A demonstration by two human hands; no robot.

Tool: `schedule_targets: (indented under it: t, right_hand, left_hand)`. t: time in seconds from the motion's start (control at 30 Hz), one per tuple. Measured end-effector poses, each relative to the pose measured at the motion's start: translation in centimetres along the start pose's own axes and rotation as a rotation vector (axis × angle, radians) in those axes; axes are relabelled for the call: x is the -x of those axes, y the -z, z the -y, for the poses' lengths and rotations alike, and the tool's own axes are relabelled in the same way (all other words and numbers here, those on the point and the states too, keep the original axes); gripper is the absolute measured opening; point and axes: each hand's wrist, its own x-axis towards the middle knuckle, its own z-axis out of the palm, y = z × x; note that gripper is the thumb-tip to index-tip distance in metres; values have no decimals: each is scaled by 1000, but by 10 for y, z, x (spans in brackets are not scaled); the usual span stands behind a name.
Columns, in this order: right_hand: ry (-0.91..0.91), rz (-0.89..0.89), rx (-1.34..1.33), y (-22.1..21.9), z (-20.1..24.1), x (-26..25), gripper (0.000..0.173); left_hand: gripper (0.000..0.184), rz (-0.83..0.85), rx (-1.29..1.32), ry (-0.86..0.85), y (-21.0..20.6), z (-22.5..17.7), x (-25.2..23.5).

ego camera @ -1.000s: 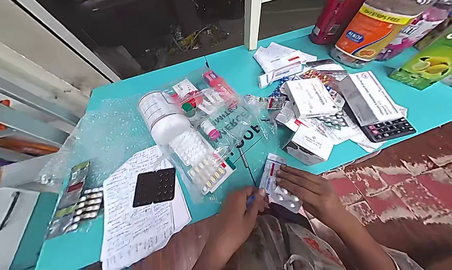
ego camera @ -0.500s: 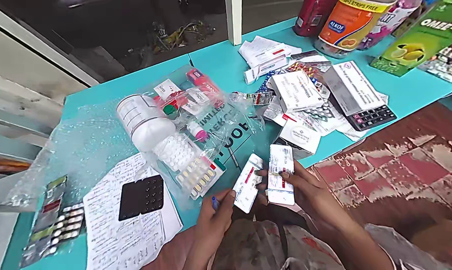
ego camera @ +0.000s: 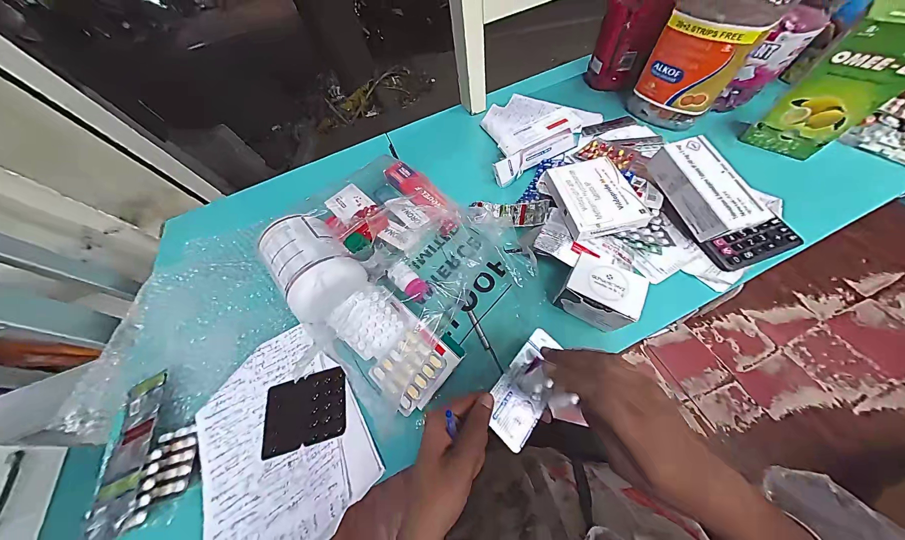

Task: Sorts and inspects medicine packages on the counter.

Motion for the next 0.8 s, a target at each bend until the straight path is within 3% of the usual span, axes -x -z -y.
schedule_targets:
  t: [0.07,0.13,0.27,0.33,0.37,0.47,0.53,0.63,0.73,0.8]
  right_hand:
    - [142,72,185,-9,0,0,31]
    - [208,130,219,-21,-7,-3,44]
    - [335,41,140,-28,-29,-33,30]
    - [225,41,64,-36,-33,-58,28]
    - [84,82,10,-40,-31,-74,31]
    - [-394,488,-217,-38,-18,-137,37]
    - [-426,594,-346,-48,-15,-166,32]
    - [-443,532,-359,-61,-13,-180,47]
    - [-418,426,-236,-45,-3,-154,62]
    - [-250,151,-10,-28,3,-108,49]
  left_hand:
    - [27,-46,120,10,-10,-4,0]
    - [34,-68,260,25,-17,-9,-3]
    - [36,-78,344,39,-14,-14,-5]
    - [46,-4,366,-6,-5,-12,-5]
    - [54,45,363,-24,0,-11,-6]
    - [58,60,382,-42,4,-11,-5]
    - [49,68,390,-43,4,-9,-2]
    - [41,122,368,-31,3,-5,4]
    - [40,122,313,-21,5,-5,9]
    - [40,96,266,-19,8,-6,11]
